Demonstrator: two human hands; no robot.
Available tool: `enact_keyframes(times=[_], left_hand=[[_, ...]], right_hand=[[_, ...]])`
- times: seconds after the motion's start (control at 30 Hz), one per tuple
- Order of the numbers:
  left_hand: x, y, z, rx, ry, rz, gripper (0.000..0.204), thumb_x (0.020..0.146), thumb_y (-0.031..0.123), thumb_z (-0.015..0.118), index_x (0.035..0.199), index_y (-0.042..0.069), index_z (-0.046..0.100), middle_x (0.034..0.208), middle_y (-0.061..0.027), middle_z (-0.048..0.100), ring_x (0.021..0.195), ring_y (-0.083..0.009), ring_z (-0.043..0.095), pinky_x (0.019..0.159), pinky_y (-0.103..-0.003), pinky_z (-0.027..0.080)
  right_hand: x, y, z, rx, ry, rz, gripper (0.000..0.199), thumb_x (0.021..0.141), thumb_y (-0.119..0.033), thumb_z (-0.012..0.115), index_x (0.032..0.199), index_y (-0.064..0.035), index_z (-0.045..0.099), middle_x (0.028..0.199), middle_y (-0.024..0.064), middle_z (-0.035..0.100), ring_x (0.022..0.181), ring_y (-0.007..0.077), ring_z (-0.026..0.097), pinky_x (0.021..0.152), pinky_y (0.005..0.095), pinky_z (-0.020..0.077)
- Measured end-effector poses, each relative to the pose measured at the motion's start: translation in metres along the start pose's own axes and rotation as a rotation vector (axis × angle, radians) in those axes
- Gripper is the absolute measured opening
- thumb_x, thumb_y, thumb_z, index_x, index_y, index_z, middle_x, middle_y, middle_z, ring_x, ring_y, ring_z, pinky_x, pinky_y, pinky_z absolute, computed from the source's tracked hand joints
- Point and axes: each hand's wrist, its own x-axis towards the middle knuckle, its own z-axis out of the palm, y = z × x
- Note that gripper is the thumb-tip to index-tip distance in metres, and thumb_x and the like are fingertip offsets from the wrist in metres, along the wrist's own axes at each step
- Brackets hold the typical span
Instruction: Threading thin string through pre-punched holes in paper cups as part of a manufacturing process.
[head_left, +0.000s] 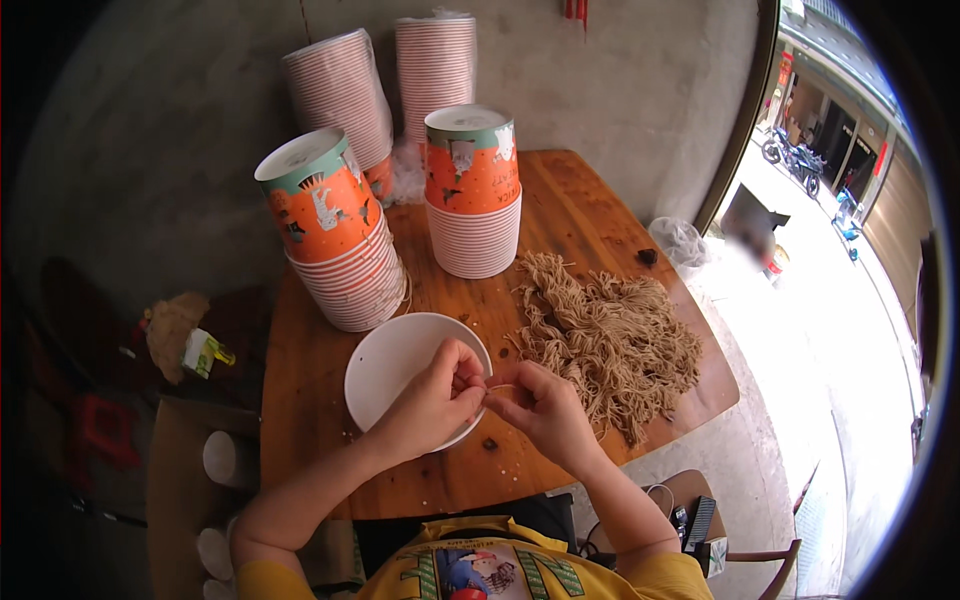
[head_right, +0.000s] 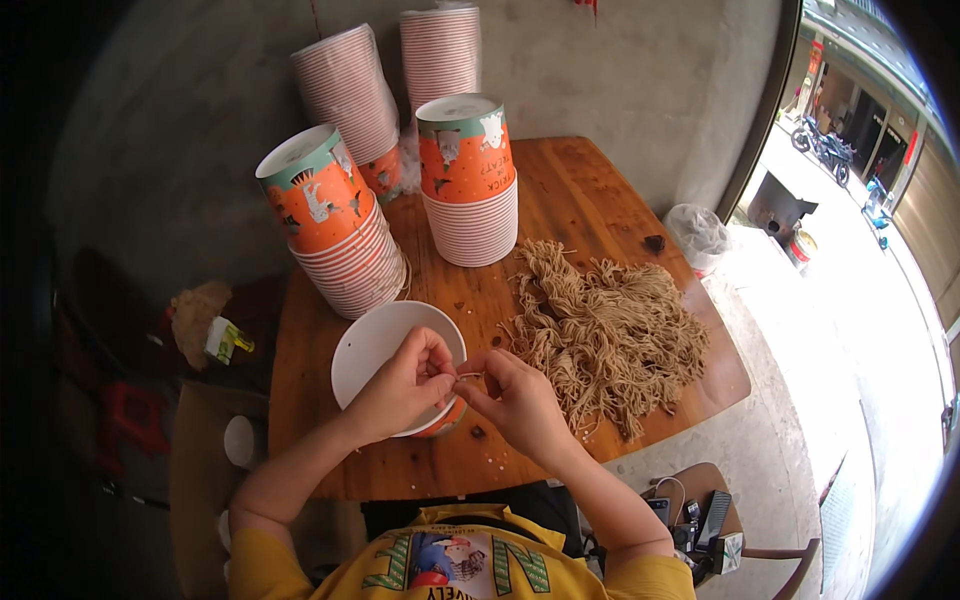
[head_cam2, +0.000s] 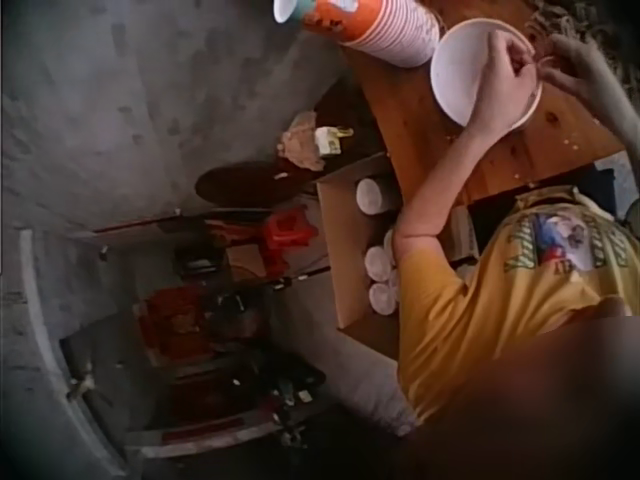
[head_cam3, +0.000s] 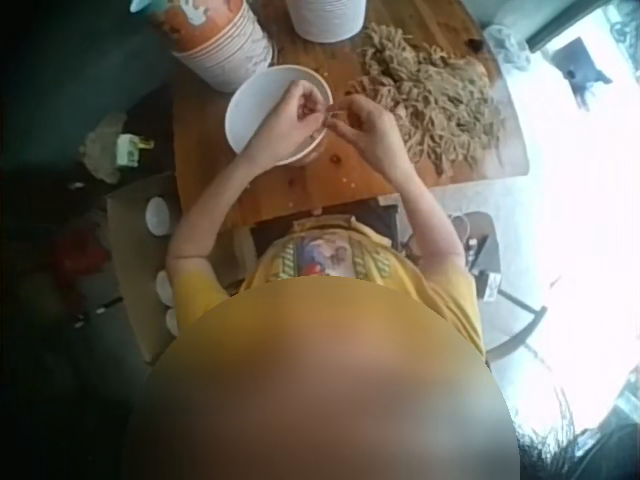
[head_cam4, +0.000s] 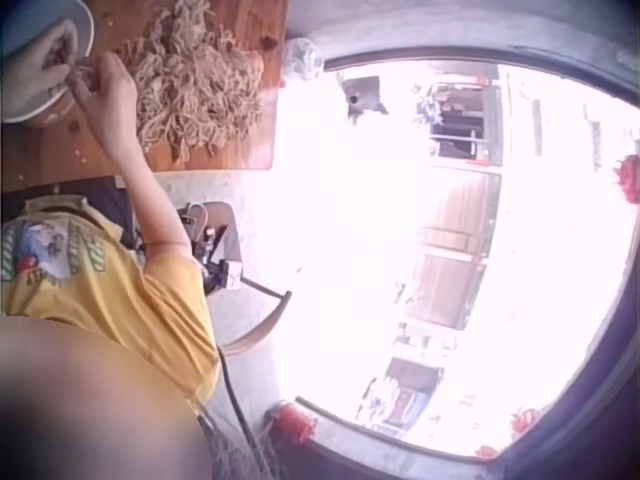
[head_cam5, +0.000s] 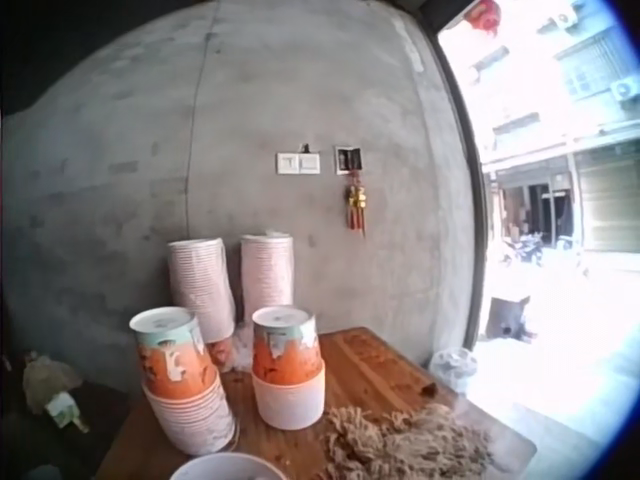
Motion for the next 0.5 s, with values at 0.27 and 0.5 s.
enact_keyframes(times=[0.27,0.5], left_hand=[[0.003,-0.006,-0.007,-0.120,-0.108,-0.045,0.015,0.094,0.000,0.054,0.104,0.004,0.044,0.093,-0.0048,0.054,0.077,-0.0105,0.058,0.070,-0.024,0.050],[0.004,-0.007,-0.014,-0.274,-0.160,-0.105,0.015,0.095,0.002,0.054,0.107,0.003,0.046,0.096,-0.0049,0.055,0.081,-0.0111,0.058,0.074,-0.025,0.050]], right_hand=[[0.002,0.002,0.007,0.033,0.053,-0.040,0.011,0.083,-0.009,0.068,0.088,-0.0015,0.061,0.070,0.0025,0.052,0.059,0.0091,0.046,0.055,0.0251,0.0412],[0.003,0.003,0.011,0.011,0.040,-0.034,0.011,0.083,-0.007,0.066,0.089,-0.0013,0.058,0.075,0.0024,0.055,0.064,0.0064,0.050,0.058,0.0235,0.0440]])
